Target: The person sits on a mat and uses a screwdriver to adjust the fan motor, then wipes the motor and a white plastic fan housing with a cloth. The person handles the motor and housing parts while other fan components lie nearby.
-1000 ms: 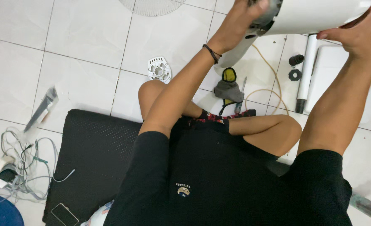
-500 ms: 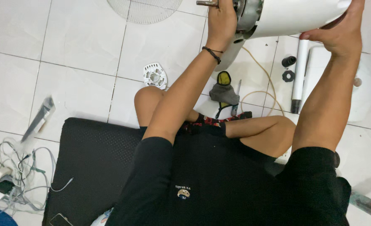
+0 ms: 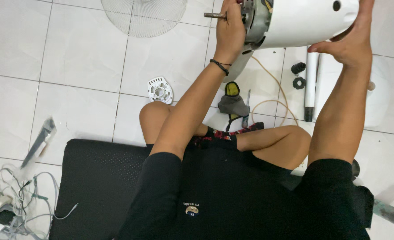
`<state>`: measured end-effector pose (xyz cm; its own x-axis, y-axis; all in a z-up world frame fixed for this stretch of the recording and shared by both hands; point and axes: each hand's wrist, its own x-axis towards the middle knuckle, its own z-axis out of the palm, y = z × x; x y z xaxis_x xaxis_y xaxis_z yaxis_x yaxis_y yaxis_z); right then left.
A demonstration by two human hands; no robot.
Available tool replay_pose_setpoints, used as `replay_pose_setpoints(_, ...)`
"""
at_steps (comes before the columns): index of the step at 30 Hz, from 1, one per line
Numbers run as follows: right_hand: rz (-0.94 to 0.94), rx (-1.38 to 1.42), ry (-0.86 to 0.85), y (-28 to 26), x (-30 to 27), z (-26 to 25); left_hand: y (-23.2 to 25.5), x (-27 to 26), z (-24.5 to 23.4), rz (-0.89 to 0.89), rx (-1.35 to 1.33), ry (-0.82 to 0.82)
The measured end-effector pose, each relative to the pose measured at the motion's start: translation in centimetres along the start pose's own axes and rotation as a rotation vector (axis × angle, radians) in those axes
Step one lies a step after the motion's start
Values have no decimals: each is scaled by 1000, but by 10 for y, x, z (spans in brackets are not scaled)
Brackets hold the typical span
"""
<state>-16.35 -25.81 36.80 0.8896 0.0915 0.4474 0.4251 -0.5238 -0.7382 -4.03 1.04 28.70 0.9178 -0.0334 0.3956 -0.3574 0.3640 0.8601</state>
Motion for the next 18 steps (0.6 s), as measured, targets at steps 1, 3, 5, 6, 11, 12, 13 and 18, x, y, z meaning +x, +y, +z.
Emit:
replay_pose_setpoints(1, 88, 105, 17, -1, -1, 4, 1, -1, 0, 18, -3, -12)
replay_pose_setpoints(3, 146, 185, 40, -4, -2, 9, 2, -1, -2, 44, -21, -33)
replay_pose_setpoints(5, 105, 163, 56, -4, -1, 14, 2, 1, -5, 59, -50, -50)
replay_pose_setpoints(6, 95, 167, 66, -3, -2, 16, 0, 3, -7, 50, -43, -50)
replay_pose_setpoints(11, -40, 251, 146, 3, 2, 35, -2, -1, -23, 108, -243, -141)
replay_pose_setpoints(12, -92, 203, 179, 3, 3, 41, 1, -5, -27, 120, -216, -145)
replay_pose_setpoints(13, -145, 73, 228, 2, 3, 48, 4, -12, -30, 134, -189, -150)
replay_pose_setpoints(18, -119, 68, 377, -23, -21, 98, 28, -10, -57, 8, -76, -235)
